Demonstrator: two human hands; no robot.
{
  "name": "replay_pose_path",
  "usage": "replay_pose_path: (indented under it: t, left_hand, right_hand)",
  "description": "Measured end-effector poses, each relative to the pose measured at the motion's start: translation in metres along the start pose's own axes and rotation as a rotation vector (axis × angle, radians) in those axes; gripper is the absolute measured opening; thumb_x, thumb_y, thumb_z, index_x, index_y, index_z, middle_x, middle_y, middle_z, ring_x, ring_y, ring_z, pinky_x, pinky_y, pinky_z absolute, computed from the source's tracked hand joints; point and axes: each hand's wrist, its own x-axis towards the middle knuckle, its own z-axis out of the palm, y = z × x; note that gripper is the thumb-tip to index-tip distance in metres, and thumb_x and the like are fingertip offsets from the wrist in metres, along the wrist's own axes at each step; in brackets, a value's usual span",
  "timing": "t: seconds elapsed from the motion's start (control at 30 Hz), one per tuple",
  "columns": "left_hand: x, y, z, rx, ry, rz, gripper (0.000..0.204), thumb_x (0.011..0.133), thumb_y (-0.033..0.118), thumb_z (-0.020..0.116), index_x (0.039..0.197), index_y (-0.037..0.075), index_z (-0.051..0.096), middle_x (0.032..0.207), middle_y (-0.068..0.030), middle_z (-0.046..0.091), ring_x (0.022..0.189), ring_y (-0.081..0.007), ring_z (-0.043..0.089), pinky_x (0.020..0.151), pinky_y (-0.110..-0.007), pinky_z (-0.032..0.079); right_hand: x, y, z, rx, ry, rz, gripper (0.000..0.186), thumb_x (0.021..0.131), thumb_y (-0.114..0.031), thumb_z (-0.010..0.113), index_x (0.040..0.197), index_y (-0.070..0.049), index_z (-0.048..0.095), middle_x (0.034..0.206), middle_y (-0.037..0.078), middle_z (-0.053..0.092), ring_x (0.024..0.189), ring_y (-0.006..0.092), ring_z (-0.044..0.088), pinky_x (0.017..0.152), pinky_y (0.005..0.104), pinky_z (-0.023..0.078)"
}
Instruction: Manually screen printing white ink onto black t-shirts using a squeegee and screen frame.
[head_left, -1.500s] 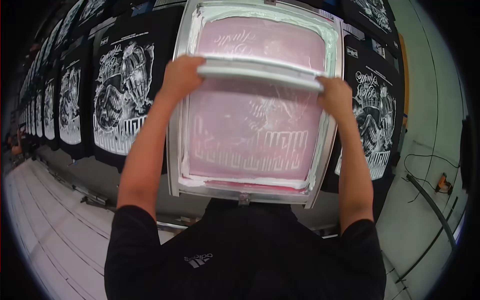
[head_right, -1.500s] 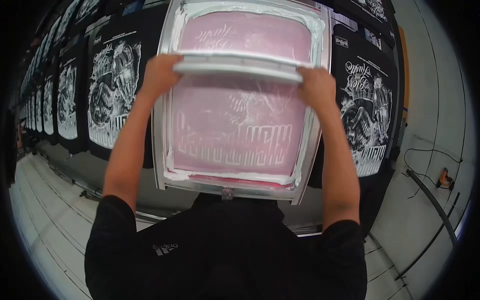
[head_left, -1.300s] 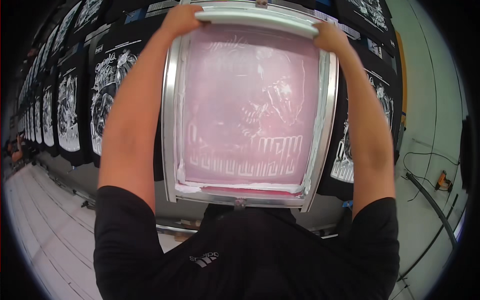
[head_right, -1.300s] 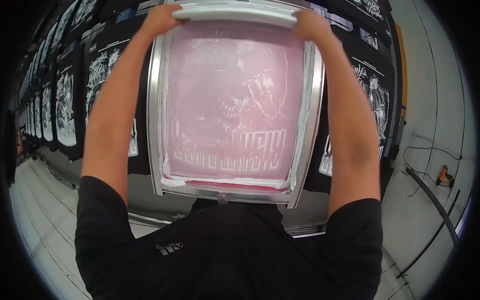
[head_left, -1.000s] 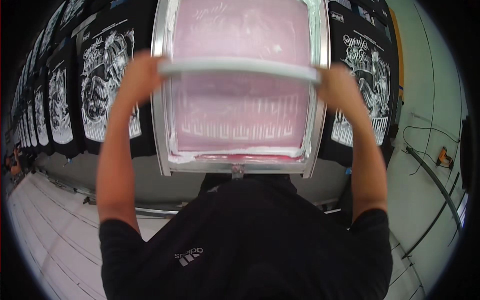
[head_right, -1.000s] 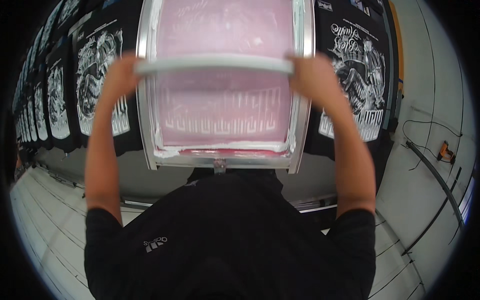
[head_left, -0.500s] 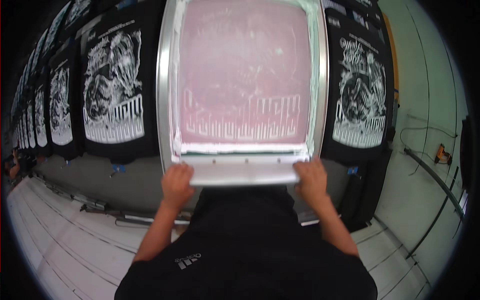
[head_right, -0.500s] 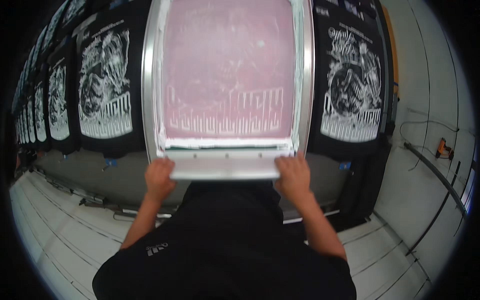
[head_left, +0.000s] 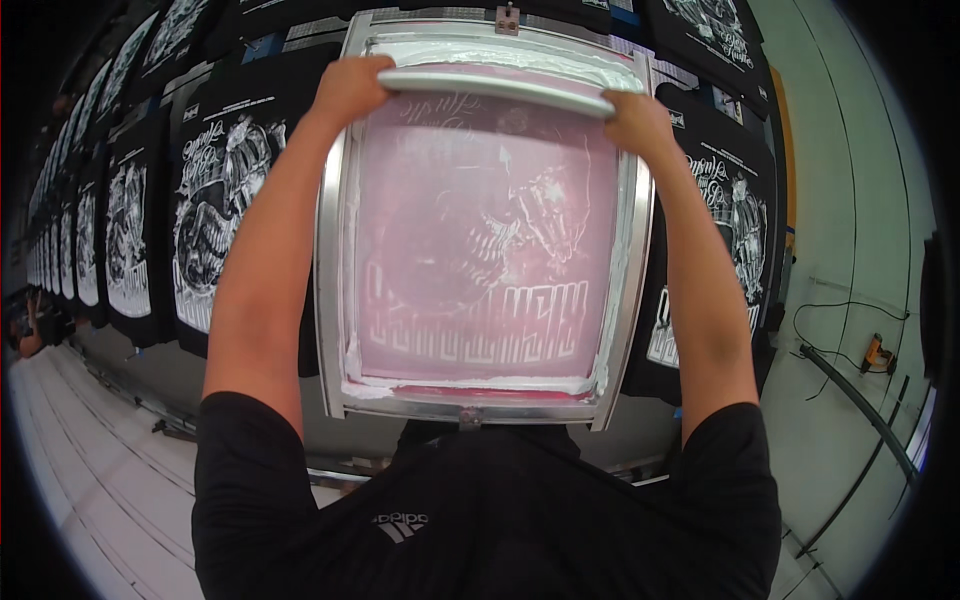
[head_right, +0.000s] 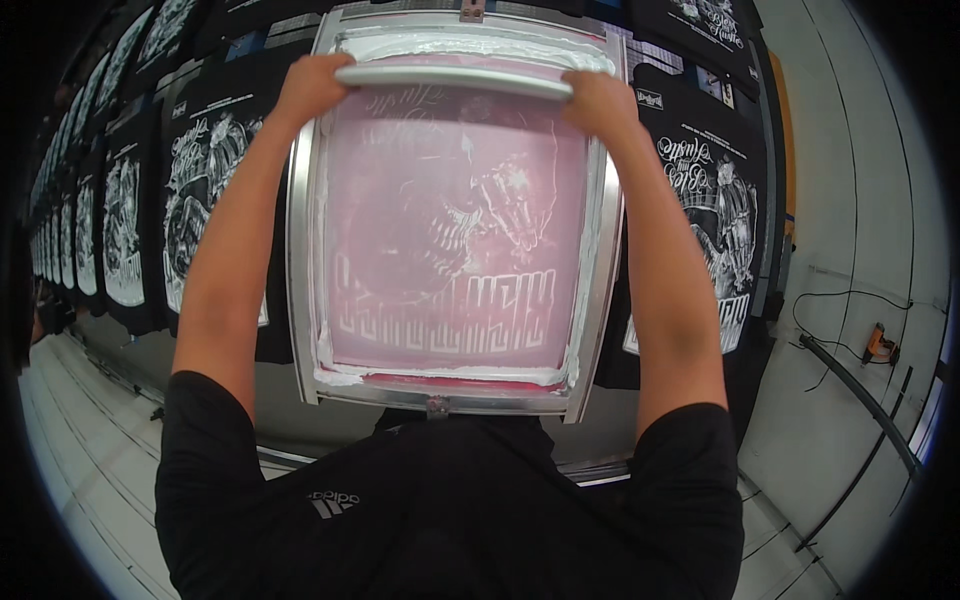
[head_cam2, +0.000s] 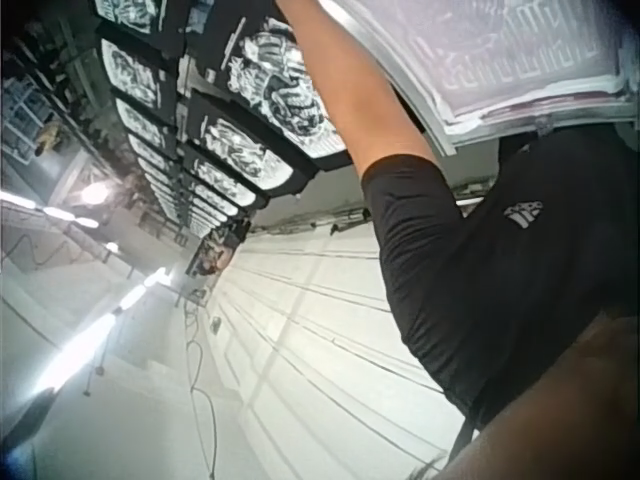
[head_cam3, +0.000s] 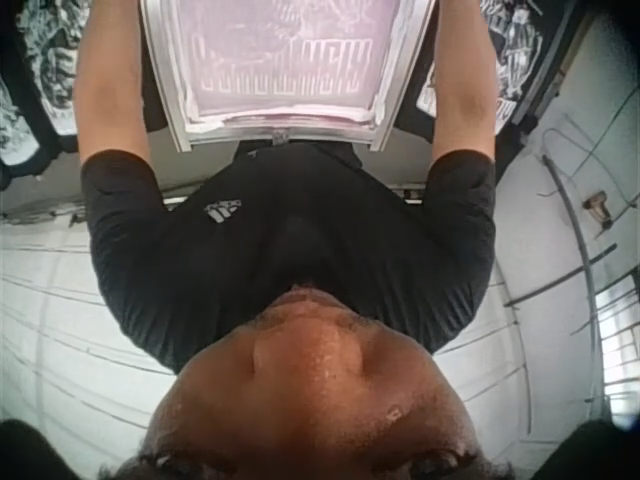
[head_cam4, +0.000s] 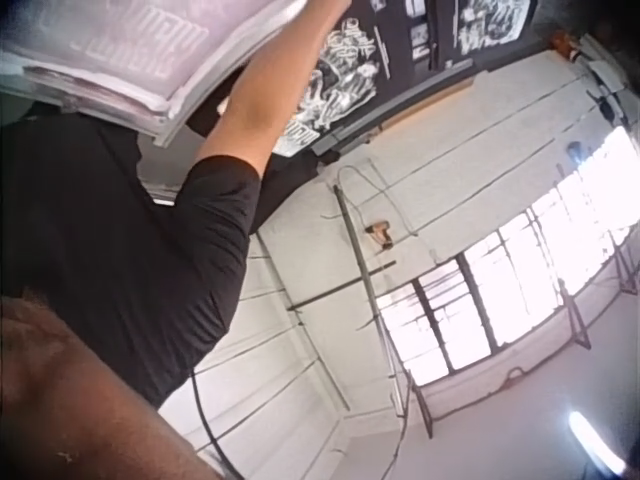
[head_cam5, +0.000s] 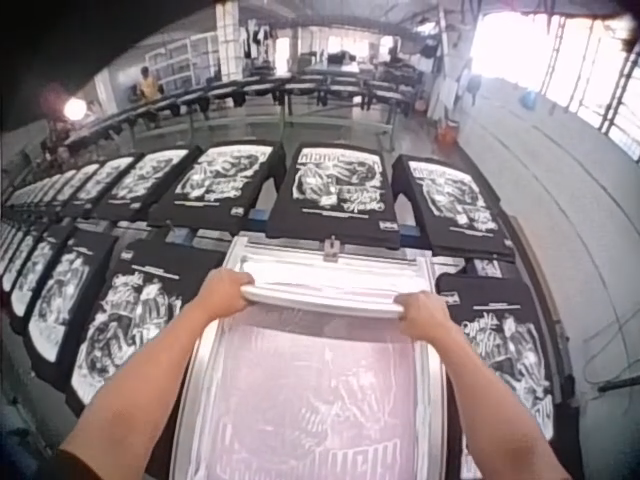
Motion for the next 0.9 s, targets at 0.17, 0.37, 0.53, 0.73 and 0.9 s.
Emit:
replay_pose_path:
  t: [0.17,0.37,0.53,0.73,0.9]
  left_hand:
    - [0.049,-0.024,-0.022,-0.058,-0.160,-0.056,0.037,0.070,0.033,0.079,0.101,0.014,0.072,0.092,-0.0071,0.071,0.089,-0.0315,0.067,0.079,-0.041,0.052]
    - [-0.034,0.041,-0.063,0.017,0.668,0.087,0.043,0.080,0.030,0.076,0.114,0.006,0.066,0.105,-0.0136,0.065,0.106,-0.0332,0.058,0.092,-0.040,0.047]
    - [-0.279,0.133,-0.042,-0.762,-1.032,-0.351,0.021,0.093,0.019,0.058,0.104,0.005,0.069,0.095,-0.0146,0.070,0.093,-0.0277,0.067,0.085,-0.039,0.050]
    - [-0.470,0.239,0.033,-1.222,-0.942,-0.801,0.028,0.095,0.029,0.064,0.099,0.003,0.070,0.081,-0.0045,0.067,0.075,-0.0125,0.059,0.068,-0.031,0.048]
    - [-0.474,0.247,0.043,-1.414,-0.836,-0.914,0.032,0.093,0.033,0.067,0.085,0.002,0.069,0.063,0.0042,0.053,0.064,-0.0030,0.048,0.056,-0.026,0.041]
  right_hand:
    - [0.075,0.018,-0.024,0.036,-0.051,-0.150,0.049,0.066,-0.017,0.061,0.114,-0.012,0.069,0.103,0.018,0.070,0.101,0.0348,0.066,0.090,0.0418,0.052]
    - [0.101,0.026,-0.066,0.195,-0.122,-0.145,0.051,0.060,-0.017,0.064,0.110,-0.010,0.071,0.096,0.020,0.071,0.094,0.0351,0.068,0.087,0.0388,0.053]
    - [0.127,0.039,-0.046,0.187,-0.171,-0.142,0.049,0.062,-0.015,0.069,0.110,-0.004,0.070,0.096,0.021,0.071,0.092,0.0345,0.069,0.087,0.0371,0.052]
    - [0.141,0.012,-0.033,-0.005,-0.176,-0.261,0.049,0.064,-0.017,0.069,0.111,-0.003,0.068,0.102,0.022,0.070,0.099,0.0360,0.066,0.090,0.0395,0.051]
    - [0.132,-0.053,-0.023,0.142,-0.047,-0.253,0.052,0.069,-0.014,0.060,0.121,-0.010,0.065,0.113,0.019,0.067,0.107,0.0357,0.063,0.095,0.0395,0.049]
